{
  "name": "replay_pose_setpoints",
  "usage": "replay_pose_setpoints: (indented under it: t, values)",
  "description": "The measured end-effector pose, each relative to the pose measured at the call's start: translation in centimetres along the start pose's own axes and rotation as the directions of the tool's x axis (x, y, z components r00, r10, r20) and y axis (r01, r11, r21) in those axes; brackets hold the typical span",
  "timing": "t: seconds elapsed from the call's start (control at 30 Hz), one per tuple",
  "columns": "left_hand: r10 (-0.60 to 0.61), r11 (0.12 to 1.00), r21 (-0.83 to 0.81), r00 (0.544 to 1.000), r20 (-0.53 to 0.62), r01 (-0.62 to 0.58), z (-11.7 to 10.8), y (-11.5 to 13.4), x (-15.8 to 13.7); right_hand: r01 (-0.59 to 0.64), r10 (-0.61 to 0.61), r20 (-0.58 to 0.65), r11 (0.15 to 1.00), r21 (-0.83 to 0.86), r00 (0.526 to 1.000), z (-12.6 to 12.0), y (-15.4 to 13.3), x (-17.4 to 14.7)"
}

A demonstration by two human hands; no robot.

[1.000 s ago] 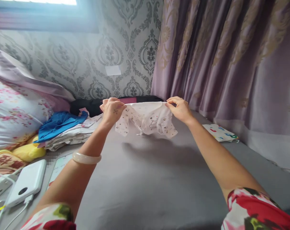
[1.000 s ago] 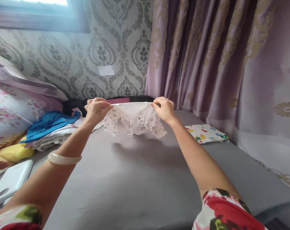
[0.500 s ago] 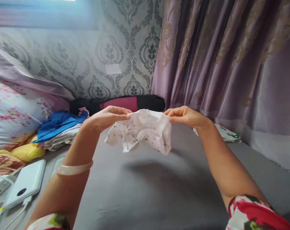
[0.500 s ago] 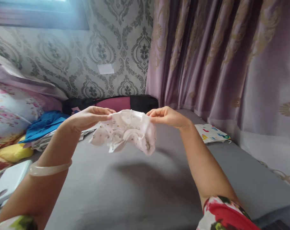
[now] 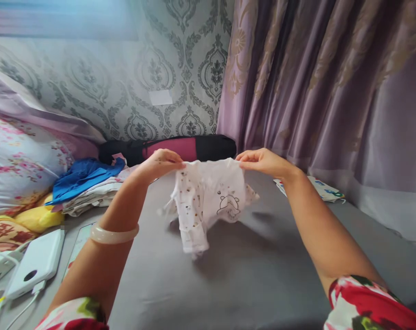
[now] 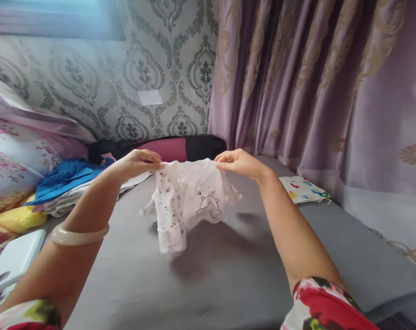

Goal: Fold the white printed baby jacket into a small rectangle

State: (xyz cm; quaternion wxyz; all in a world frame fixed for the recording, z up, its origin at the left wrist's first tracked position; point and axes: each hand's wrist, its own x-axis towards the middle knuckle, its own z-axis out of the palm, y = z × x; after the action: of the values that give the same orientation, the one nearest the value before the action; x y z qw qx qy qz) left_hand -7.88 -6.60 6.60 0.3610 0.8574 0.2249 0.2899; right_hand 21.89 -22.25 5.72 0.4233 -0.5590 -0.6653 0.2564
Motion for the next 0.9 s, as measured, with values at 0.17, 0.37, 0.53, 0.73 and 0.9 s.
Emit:
replay_pose_setpoints:
  t: [0.17, 0.37, 0.53, 0.73, 0.9]
  values:
    - [-0.023, 0.959, -0.278, 0.991, 0.129, 0.059, -0.3, -0.6, 0.1, -0.044, 0.043, 0.027, 0.997, 0.06, 0.999, -0.4, 0.5, 0.1]
    - [-0.098, 0.927, -0.35, 0.988, 0.12, 0.134, 0.0, -1.4, 0.5, -0.017, 0.004, 0.091, 0.989, 0.144, 0.996, -0.5, 0.3, 0.1]
    - [-0.12, 0.942, -0.321, 0.991, -0.054, 0.096, 0.4, -2.4, 0.9, -0.028, 0.04, -0.114, 0.994, 0.11, 0.993, 0.0, 1.3, 0.4]
    - [-0.065, 0.964, -0.267, 0.969, -0.24, -0.002, 2.3, -3.5, 1.4, 0.048, -0.02, -0.311, 0.995, 0.083, 0.95, 1.5, 3.6, 1.9]
    - [-0.078, 0.994, -0.107, 0.897, -0.435, 0.034, 4.2, -4.1, 2.5, 0.086, -0.116, -0.465, 0.993, -0.084, 0.878, 3.0, 5.0, 3.3]
